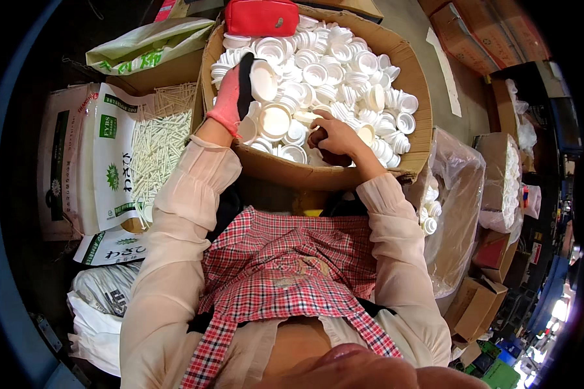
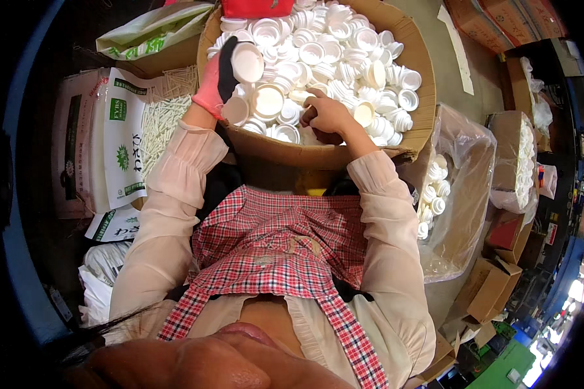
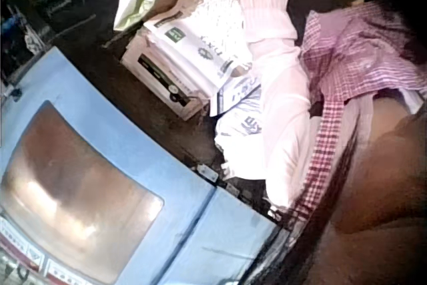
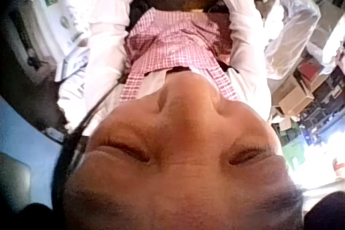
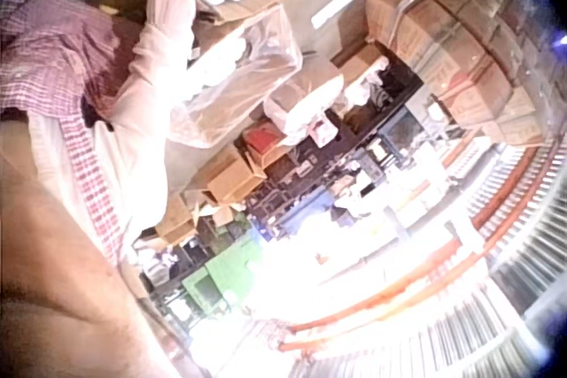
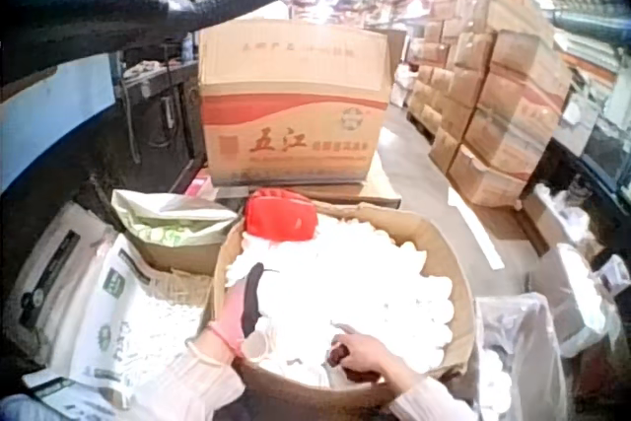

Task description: The person sits on the floor and repeatedly picks up white plastic lids from a large cardboard box. They place a lid on their left palm and use their right hand to press or adjust it, then return it to the box. The process is repeated continuously throughout the clip.

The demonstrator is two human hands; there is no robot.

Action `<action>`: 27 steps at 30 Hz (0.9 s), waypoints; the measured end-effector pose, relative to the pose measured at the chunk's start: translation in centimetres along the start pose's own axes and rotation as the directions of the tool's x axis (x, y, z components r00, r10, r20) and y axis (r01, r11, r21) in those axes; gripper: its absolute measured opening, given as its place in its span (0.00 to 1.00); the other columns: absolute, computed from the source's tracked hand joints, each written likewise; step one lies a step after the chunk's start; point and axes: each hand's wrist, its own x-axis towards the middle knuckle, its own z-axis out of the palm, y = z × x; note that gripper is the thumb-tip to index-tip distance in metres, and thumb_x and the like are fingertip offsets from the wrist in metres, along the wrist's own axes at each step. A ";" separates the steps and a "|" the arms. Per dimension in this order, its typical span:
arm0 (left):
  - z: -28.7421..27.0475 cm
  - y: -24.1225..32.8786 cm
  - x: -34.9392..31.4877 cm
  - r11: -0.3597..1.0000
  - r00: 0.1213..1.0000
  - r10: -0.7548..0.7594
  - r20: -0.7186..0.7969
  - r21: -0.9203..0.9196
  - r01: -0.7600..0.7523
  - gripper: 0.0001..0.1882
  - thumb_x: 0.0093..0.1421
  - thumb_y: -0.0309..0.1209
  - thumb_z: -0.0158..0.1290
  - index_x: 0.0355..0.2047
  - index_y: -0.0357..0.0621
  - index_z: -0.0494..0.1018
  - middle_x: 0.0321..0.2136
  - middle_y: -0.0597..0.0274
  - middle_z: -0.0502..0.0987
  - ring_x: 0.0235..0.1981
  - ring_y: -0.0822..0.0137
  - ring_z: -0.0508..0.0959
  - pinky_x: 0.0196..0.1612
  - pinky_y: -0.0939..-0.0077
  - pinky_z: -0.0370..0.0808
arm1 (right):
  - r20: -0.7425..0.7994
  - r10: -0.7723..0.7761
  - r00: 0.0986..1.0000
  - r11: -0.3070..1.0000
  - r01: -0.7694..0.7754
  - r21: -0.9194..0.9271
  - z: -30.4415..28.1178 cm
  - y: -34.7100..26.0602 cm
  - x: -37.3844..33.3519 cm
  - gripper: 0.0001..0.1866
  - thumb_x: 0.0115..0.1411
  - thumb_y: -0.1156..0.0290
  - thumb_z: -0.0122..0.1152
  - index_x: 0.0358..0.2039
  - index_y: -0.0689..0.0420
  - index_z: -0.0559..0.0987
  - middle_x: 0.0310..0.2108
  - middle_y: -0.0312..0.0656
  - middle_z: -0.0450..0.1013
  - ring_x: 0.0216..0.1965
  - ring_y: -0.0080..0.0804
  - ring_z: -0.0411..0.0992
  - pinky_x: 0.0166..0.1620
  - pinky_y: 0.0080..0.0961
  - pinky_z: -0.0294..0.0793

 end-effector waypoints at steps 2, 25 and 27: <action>-1.2 -1.0 1.5 0.964 0.965 -0.263 0.020 0.049 0.262 0.19 0.62 0.38 0.50 0.47 0.36 0.72 0.38 0.57 0.78 0.40 0.67 0.76 0.46 0.75 0.70 | 0.032 0.007 0.999 1.000 -0.006 -0.015 0.9 0.3 1.4 0.18 0.44 0.73 0.59 0.40 0.53 0.79 0.58 0.44 0.66 0.48 0.46 0.72 0.48 0.35 0.72; 5.2 0.9 -4.5 0.968 0.895 0.250 0.370 -0.111 -0.224 0.21 0.66 0.28 0.46 0.58 0.39 0.58 0.44 0.59 0.74 0.44 0.66 0.76 0.48 0.72 0.74 | -0.647 -0.426 0.632 0.871 0.481 -0.103 -4.6 -11.9 -4.6 0.23 0.41 0.81 0.65 0.42 0.57 0.77 0.42 0.43 0.70 0.42 0.45 0.70 0.45 0.33 0.72; 5.2 0.8 -4.3 0.956 0.898 0.129 0.420 -0.292 0.000 0.17 0.67 0.34 0.47 0.52 0.38 0.65 0.41 0.56 0.76 0.43 0.65 0.78 0.46 0.69 0.77 | -0.597 -0.501 0.627 0.862 0.420 -0.282 -4.9 -10.1 -5.0 0.22 0.40 0.79 0.66 0.40 0.55 0.78 0.40 0.38 0.72 0.38 0.41 0.70 0.39 0.33 0.74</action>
